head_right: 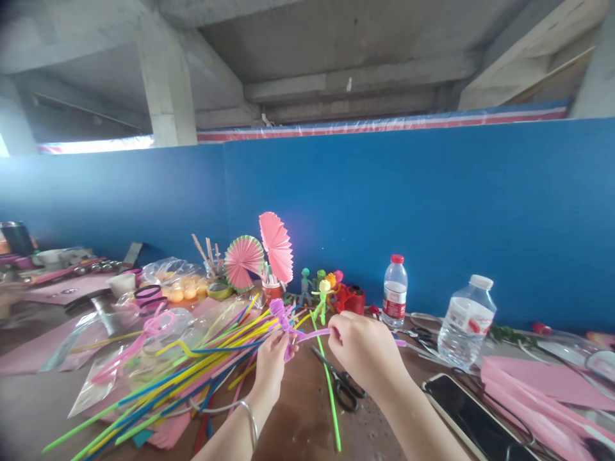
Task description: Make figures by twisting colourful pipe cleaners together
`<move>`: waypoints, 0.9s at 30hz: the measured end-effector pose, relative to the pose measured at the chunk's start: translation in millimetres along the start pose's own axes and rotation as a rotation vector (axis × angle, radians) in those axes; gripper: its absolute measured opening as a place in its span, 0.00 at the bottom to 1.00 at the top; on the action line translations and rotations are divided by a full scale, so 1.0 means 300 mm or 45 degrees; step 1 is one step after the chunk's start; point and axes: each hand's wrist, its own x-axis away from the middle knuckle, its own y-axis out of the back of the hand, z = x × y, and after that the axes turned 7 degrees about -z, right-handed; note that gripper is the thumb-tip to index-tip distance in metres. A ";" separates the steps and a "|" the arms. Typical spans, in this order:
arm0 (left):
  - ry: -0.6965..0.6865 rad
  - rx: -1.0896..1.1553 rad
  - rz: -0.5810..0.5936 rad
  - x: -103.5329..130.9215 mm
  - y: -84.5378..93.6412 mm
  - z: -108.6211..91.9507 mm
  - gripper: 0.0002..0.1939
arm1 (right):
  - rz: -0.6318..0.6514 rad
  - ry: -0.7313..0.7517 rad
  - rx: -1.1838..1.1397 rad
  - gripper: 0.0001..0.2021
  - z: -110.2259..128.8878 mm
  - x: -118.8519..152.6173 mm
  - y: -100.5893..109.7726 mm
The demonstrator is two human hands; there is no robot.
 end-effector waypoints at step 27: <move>0.032 -0.084 0.153 0.042 -0.051 -0.006 0.08 | 0.471 -0.264 -0.395 0.11 0.073 0.094 -0.362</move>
